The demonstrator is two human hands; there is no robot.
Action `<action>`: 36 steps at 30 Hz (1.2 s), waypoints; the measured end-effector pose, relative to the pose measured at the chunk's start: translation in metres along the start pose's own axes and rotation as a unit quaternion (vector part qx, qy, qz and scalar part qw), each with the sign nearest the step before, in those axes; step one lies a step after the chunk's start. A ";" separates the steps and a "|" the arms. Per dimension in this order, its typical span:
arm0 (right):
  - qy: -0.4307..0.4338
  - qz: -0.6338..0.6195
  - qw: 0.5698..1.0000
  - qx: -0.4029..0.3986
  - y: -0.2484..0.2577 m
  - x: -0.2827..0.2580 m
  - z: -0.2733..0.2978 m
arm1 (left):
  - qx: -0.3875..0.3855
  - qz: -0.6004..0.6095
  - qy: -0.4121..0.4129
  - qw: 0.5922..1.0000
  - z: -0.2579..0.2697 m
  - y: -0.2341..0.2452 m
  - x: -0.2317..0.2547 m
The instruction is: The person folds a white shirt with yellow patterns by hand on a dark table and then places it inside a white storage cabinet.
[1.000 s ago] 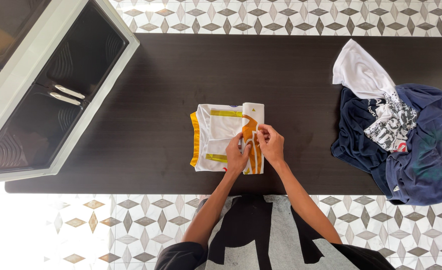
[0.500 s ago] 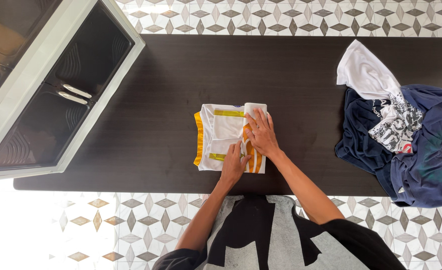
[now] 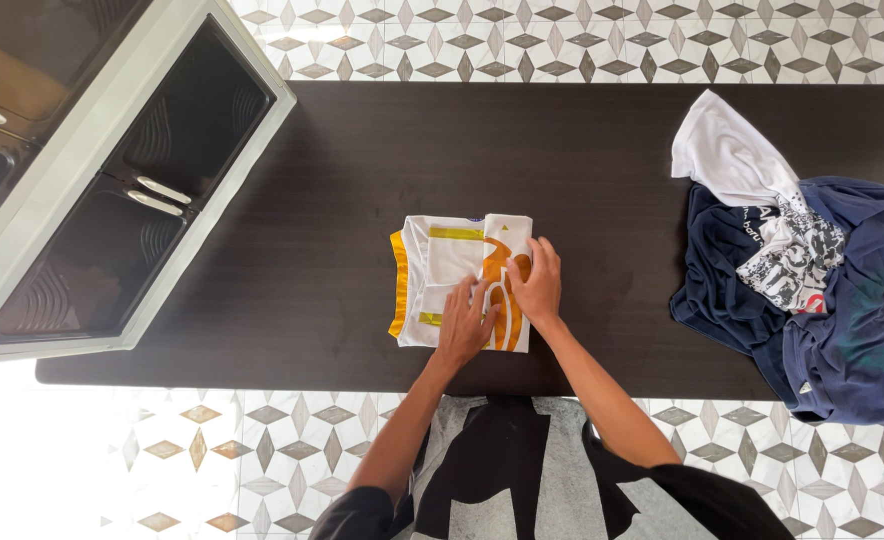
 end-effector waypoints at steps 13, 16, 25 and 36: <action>-0.270 -0.203 0.941 -0.032 -0.002 0.034 0.032 | -0.059 -0.149 -0.096 0.982 -0.018 -0.024 -0.017; -0.271 -0.208 0.939 -0.028 0.002 0.045 0.034 | -0.048 -0.156 -0.093 0.982 -0.016 -0.032 -0.013; -0.257 -0.301 0.917 -0.042 0.016 0.089 0.040 | -0.040 -0.124 -0.086 0.988 -0.014 -0.062 0.012; -0.228 -0.239 0.940 -0.088 0.021 0.033 0.017 | -0.007 0.076 0.049 0.996 -0.018 -0.023 0.019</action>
Point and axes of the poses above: each hand's wrist, its own z-axis away from the middle knuckle, its own y-axis out of the back of the hand, x = y × z, the point moved 6 cm from there along -z, towards the middle knuckle, and after that the axes turned 14 degrees about y, right-handed, at the moved point
